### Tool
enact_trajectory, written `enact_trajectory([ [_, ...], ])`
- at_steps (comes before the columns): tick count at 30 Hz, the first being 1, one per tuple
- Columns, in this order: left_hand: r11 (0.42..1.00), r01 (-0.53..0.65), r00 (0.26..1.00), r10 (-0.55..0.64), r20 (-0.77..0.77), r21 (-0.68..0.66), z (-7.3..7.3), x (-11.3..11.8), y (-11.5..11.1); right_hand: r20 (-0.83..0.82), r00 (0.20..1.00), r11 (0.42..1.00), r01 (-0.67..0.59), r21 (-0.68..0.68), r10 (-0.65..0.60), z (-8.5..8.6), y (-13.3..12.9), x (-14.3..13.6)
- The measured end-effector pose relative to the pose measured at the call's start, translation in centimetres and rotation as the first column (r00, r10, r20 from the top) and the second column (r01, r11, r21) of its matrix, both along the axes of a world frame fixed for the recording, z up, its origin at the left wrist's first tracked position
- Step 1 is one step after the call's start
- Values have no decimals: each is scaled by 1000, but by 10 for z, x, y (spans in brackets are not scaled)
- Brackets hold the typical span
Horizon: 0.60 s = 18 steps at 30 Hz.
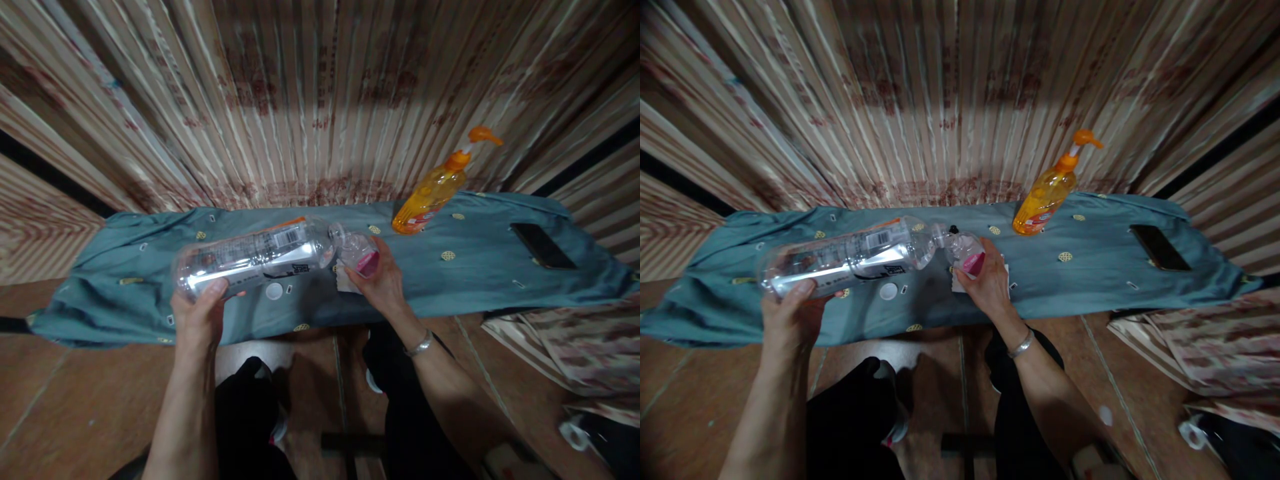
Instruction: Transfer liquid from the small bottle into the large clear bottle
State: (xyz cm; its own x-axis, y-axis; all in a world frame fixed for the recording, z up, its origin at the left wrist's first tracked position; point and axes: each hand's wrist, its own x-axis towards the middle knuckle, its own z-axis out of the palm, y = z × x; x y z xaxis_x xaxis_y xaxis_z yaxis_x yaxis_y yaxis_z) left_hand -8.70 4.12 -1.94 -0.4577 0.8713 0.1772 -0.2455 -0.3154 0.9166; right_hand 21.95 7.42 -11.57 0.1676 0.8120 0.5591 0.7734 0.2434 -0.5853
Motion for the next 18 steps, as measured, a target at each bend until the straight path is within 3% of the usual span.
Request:
enact_trajectory([
  [18, 1000, -7, 1000, 7, -23, -4, 0, 0, 1, 27, 1000, 1000, -13, 16, 13, -4, 1, 0],
])
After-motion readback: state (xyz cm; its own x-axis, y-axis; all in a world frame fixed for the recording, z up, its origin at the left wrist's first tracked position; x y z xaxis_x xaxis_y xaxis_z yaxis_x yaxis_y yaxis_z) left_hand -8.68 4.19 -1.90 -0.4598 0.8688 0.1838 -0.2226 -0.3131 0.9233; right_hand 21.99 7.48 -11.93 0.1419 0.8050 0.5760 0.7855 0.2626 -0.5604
